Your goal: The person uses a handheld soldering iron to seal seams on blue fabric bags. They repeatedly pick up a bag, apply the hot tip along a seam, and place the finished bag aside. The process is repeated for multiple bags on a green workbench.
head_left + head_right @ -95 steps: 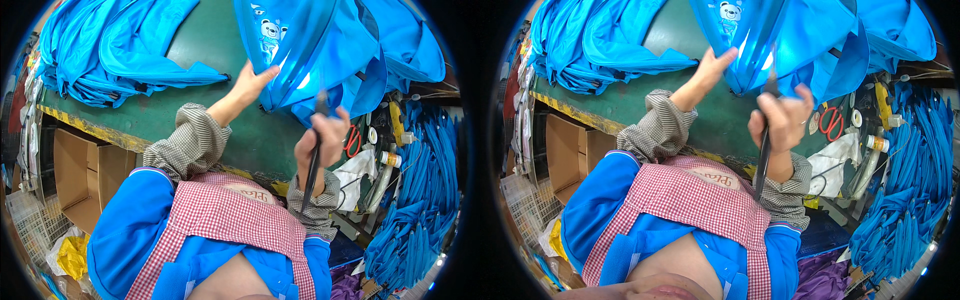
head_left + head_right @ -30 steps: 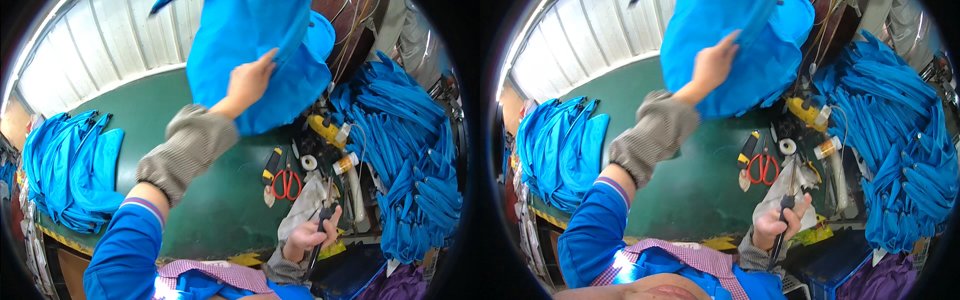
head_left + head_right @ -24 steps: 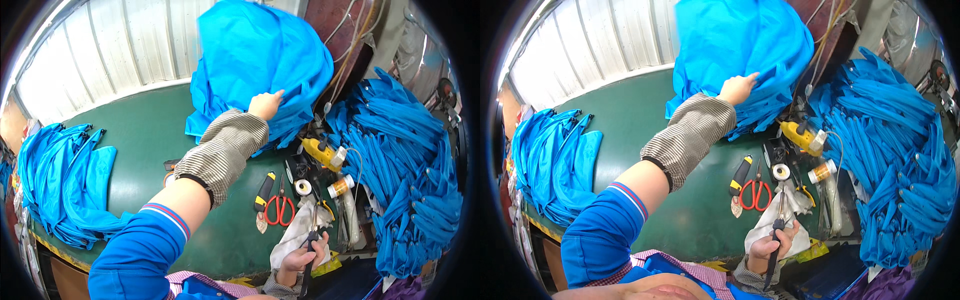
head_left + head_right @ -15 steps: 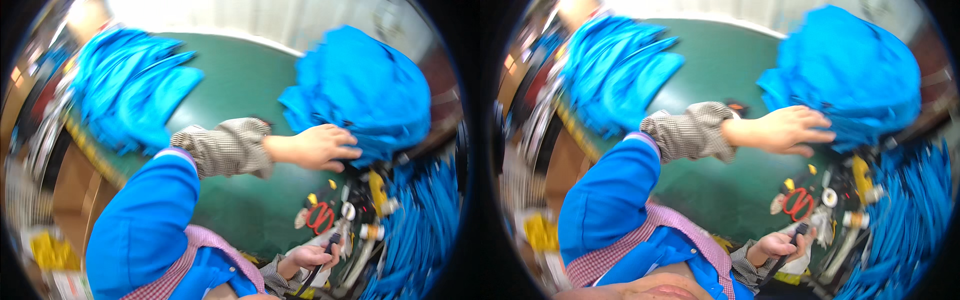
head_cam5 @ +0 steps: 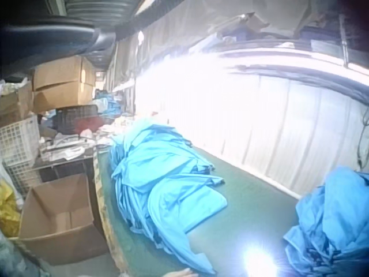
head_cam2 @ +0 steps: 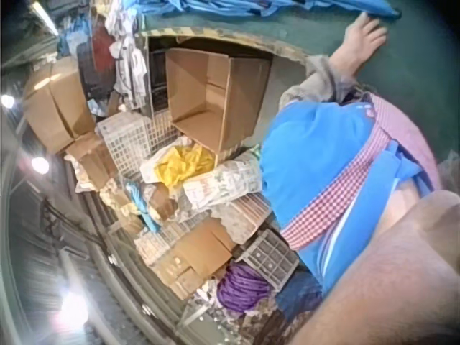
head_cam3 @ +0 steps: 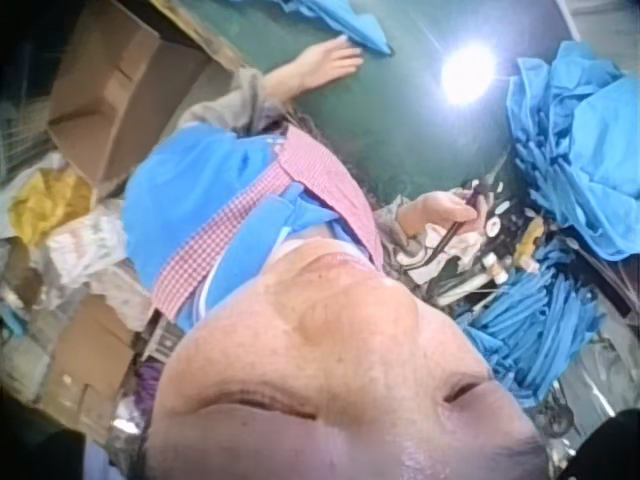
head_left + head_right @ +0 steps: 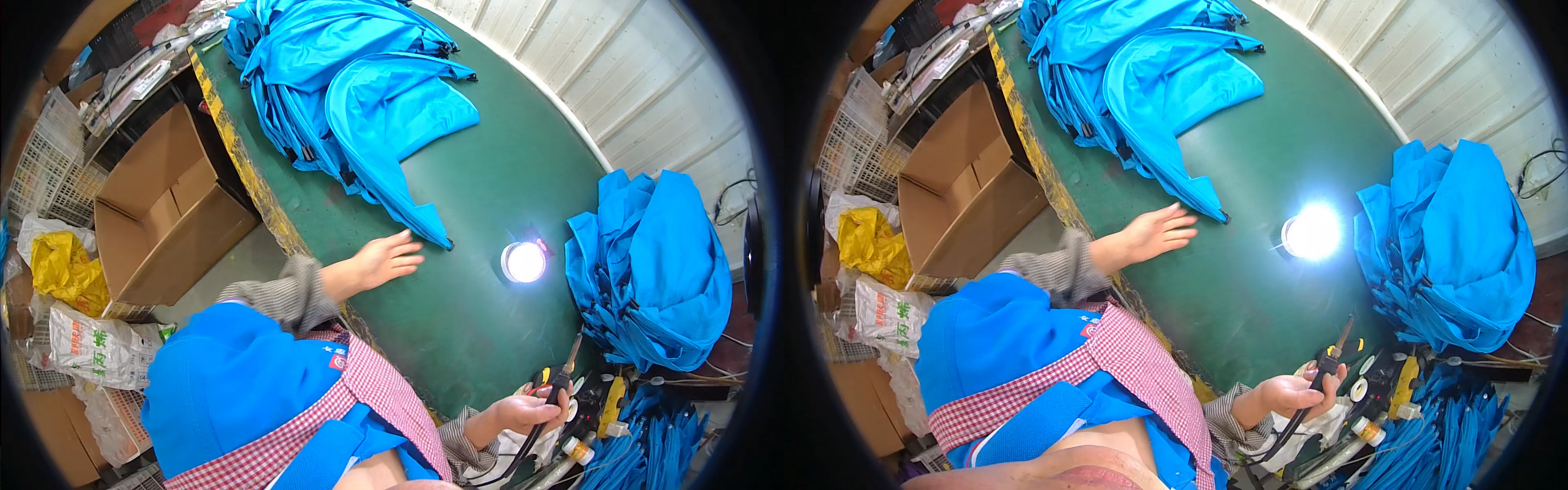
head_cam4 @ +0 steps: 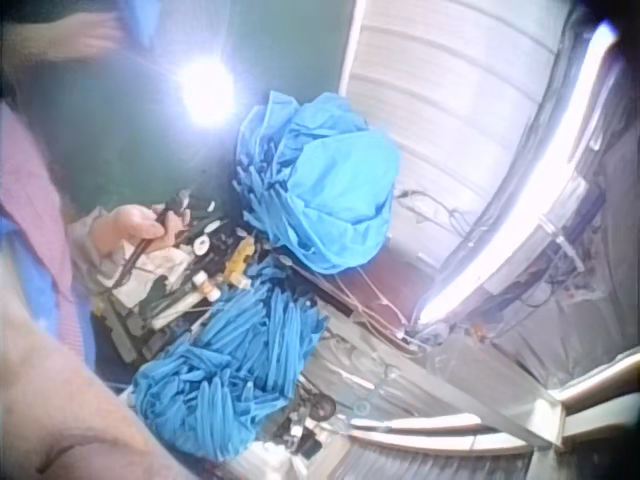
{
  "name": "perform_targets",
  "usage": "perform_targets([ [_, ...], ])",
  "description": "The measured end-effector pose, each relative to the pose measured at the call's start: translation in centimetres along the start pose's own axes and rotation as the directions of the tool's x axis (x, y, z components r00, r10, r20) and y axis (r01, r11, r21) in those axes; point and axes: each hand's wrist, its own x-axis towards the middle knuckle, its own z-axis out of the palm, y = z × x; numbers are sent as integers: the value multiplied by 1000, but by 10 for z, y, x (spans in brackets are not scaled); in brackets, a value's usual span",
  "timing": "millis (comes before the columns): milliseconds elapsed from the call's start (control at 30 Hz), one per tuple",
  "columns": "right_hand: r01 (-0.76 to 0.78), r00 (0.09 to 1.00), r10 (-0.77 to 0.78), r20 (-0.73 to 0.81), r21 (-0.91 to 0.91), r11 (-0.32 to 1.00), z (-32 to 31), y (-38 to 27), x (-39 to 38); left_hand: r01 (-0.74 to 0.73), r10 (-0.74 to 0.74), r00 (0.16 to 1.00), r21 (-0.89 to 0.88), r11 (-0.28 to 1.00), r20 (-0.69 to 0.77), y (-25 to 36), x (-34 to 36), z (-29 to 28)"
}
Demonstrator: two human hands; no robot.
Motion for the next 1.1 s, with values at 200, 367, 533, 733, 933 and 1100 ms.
perform_targets([
  [200, 139, 983, -142, 115, 35, 990, -5, -8, -5, -123, 99, 954, -71, 990, -283, 18, 96, 37],
  [367, 18, 999, -16, 38, -53, 998, -16, -16, -3, -382, 363, 917, -629, 677, -166, 89, 17, 59],
  [533, -26, 990, 26, 141, 3, 1000, -10, -8, -16, -472, 509, 843, -215, 855, 174, 73, -49, 110],
  [733, 59, 962, -53, 267, -15, 998, 35, -20, -1, -692, 503, 639, 149, 707, 582, 37, 34, 136],
  [933, -198, 962, 144, 232, 227, 954, 103, 31, -2, -632, 452, 751, 325, 704, 481, -54, 66, 144],
  [1100, -211, 967, 196, 165, 82, 974, 139, 36, 7, -443, 344, 867, 241, 863, 361, -66, 45, 147],
])
